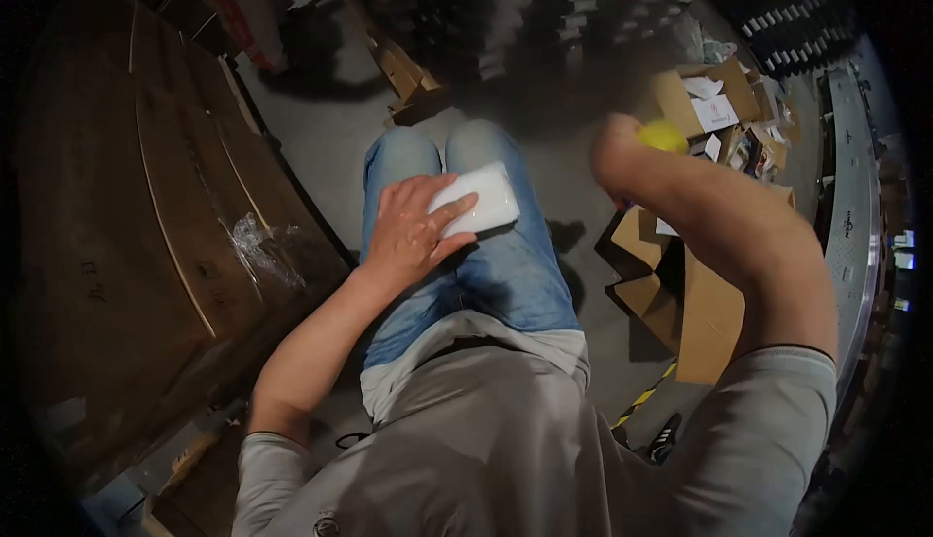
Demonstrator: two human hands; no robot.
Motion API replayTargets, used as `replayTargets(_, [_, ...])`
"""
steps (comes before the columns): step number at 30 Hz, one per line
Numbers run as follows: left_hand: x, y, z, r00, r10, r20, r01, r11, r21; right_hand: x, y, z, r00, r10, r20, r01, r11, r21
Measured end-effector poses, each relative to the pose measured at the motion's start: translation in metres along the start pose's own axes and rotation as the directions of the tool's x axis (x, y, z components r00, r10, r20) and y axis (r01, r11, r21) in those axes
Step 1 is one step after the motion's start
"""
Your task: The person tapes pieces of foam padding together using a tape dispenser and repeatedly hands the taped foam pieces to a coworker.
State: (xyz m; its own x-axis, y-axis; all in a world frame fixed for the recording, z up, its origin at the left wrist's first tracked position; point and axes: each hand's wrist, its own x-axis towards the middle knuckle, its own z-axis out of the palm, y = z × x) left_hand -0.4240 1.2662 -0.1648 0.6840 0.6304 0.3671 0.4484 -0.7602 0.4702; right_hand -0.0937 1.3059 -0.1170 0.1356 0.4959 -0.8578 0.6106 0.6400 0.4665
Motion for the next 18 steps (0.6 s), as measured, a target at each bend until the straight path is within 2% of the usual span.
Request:
replayTargets(1, [-0.004, -0.001, -0.002, 1.000, -0.007, -0.013, 0.006, 0.999, -0.040, -0.007, 0.014, 0.009, 0.994, 0.044, 0.105, -0.073, 0.953, 0.294])
replayTargets(2, [-0.004, -0.001, -0.001, 1.000, -0.028, 0.004, 0.028, 0.999, -0.046, -0.018, 0.023, 0.025, 0.976, 0.050, 0.214, -0.162, 0.820, 0.549])
replayTargets(4, [-0.001, 0.003, -0.001, 0.999, -0.032, 0.013, 0.033, 0.997, -0.074, -0.056, 0.033, 0.040, 0.993, 0.000, 0.117, -0.092, 0.622, 0.777])
replayTargets(6, [0.005, 0.004, -0.001, 0.999, -0.015, 0.050, 0.020, 0.995, -0.093, -0.091, 0.024, 0.038, 1.000, -0.001, -0.007, 0.007, 0.448, 0.894])
replayTargets(7, [0.008, 0.003, -0.001, 0.997, -0.024, 0.073, 0.033, 0.992, -0.124, -0.094, 0.017, 0.047, 0.990, -0.063, -0.123, 0.137, 0.323, 0.936])
replayTargets(8, [0.009, 0.003, -0.001, 0.994, -0.033, 0.104, 0.049, 0.987, -0.154, -0.097, 0.012, 0.053, 0.990, -0.063, -0.126, 0.139, 0.312, 0.940])
replayTargets(10, [0.013, 0.006, -0.002, 0.990, -0.032, 0.136, 0.053, 0.987, -0.152, -0.112, 0.000, 0.043, 0.929, -0.251, -0.273, 0.318, 0.159, 0.935])
replayTargets(11, [0.015, 0.008, -0.002, 0.987, -0.039, 0.157, 0.063, 0.986, -0.155, -0.116, -0.012, 0.045, 0.889, -0.171, -0.424, 0.438, 0.057, 0.897])
replayTargets(12, [0.016, 0.009, -0.002, 0.986, -0.032, 0.165, 0.057, 0.987, -0.151, -0.118, -0.019, 0.043, 0.888, -0.166, -0.428, 0.441, 0.047, 0.896])
replayTargets(14, [0.016, 0.008, -0.002, 0.979, -0.078, 0.186, 0.105, 0.984, -0.140, -0.121, -0.032, 0.033, 0.814, -0.228, -0.534, 0.533, -0.070, 0.843])
replayTargets(17, [0.013, 0.004, 0.004, 0.979, -0.137, 0.149, 0.162, 0.972, -0.168, -0.121, -0.046, 0.017, 0.773, -0.255, -0.581, 0.592, -0.039, 0.805])
replayTargets(18, [0.015, 0.006, 0.002, 0.980, -0.133, 0.148, 0.156, 0.975, -0.156, -0.124, -0.048, 0.011, 0.798, -0.240, -0.554, 0.573, 0.012, 0.820])
